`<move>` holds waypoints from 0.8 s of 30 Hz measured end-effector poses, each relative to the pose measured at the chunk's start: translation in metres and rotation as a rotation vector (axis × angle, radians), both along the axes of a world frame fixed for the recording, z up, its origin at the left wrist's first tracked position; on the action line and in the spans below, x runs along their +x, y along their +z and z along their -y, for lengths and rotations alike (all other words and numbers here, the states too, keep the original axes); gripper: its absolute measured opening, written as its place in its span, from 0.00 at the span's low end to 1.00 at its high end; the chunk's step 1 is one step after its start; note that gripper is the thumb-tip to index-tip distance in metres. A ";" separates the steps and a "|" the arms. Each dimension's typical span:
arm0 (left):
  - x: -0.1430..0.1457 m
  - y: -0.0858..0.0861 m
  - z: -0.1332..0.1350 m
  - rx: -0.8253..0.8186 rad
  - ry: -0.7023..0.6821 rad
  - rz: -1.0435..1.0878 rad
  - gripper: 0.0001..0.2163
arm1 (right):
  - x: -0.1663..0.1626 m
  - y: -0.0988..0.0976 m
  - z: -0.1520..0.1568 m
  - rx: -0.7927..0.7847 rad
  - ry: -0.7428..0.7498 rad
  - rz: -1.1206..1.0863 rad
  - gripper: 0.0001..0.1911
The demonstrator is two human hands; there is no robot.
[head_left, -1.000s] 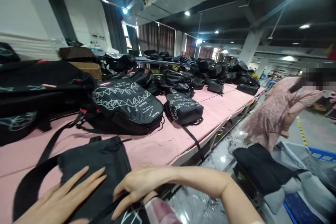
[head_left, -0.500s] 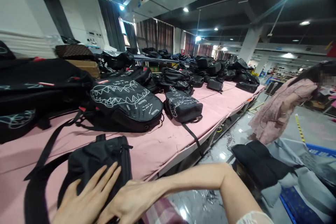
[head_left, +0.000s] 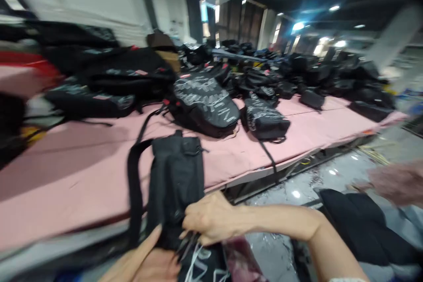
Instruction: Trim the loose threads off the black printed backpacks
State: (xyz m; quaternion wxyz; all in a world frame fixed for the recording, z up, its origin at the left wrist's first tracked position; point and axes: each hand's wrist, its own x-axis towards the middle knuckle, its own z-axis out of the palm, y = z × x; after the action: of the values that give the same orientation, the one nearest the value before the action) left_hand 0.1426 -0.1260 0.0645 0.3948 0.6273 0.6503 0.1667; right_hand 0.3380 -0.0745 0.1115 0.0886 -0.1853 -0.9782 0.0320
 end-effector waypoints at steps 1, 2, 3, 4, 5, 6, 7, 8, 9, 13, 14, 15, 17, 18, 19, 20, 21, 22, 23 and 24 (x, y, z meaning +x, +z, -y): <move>0.001 0.001 0.010 -0.101 0.068 0.056 0.20 | -0.002 -0.006 0.006 0.082 0.025 -0.036 0.07; 0.002 0.004 0.016 -0.292 0.151 0.202 0.22 | -0.004 -0.013 0.011 0.149 0.045 -0.076 0.08; 0.003 0.007 0.020 -0.469 0.242 0.388 0.24 | -0.006 -0.018 0.016 0.199 0.071 -0.114 0.09; 0.004 0.010 0.020 -0.575 0.341 0.532 0.25 | -0.007 -0.022 0.020 0.236 0.099 -0.147 0.10; 0.004 0.012 0.019 -0.642 0.429 0.620 0.24 | -0.008 -0.026 0.024 0.263 0.124 -0.177 0.11; 0.004 0.014 0.018 -0.680 0.485 0.709 0.23 | -0.008 -0.029 0.026 0.281 0.143 -0.199 0.12; 0.004 0.014 0.017 -0.698 0.520 0.794 0.21 | -0.008 -0.031 0.029 0.296 0.154 -0.214 0.12; 0.004 0.013 0.016 -0.705 0.533 0.878 0.19 | -0.008 -0.033 0.031 0.310 0.153 -0.219 0.12; 0.005 0.011 0.017 -0.699 0.533 0.962 0.18 | -0.007 -0.035 0.032 0.323 0.145 -0.214 0.11; 0.006 0.001 0.027 -0.589 0.537 1.120 0.15 | -0.002 -0.041 0.038 0.375 0.098 -0.152 0.09; 0.007 -0.001 0.029 -0.559 0.546 1.119 0.14 | -0.001 -0.042 0.039 0.383 0.091 -0.138 0.10; 0.007 -0.002 0.031 -0.534 0.558 1.111 0.13 | -0.001 -0.042 0.040 0.389 0.090 -0.130 0.11; 0.007 -0.004 0.034 -0.511 0.574 1.090 0.13 | 0.000 -0.042 0.041 0.382 0.100 -0.116 0.12; 0.007 -0.004 0.034 -0.503 0.580 1.082 0.13 | 0.000 -0.041 0.041 0.370 0.107 -0.109 0.12; 0.007 -0.004 0.035 -0.496 0.584 1.077 0.13 | 0.000 -0.040 0.041 0.355 0.114 -0.102 0.12; 0.007 -0.004 0.035 -0.489 0.586 1.075 0.14 | 0.000 -0.039 0.041 0.336 0.119 -0.095 0.12; 0.007 -0.004 0.034 -0.485 0.584 1.074 0.14 | -0.001 -0.038 0.040 0.318 0.123 -0.089 0.11; 0.006 -0.004 0.034 -0.482 0.583 1.072 0.14 | -0.002 -0.038 0.040 0.301 0.123 -0.083 0.11; 0.006 -0.004 0.034 -0.479 0.585 1.068 0.14 | -0.002 -0.037 0.040 0.288 0.121 -0.080 0.10; 0.006 -0.005 0.034 -0.479 0.587 1.064 0.14 | -0.003 -0.037 0.039 0.279 0.116 -0.080 0.10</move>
State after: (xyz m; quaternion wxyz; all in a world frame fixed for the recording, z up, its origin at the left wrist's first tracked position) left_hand 0.1485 -0.1601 0.0600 0.7297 0.1503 0.5293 0.4060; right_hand 0.3348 -0.1138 0.0745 0.1504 -0.1128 -0.9778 -0.0920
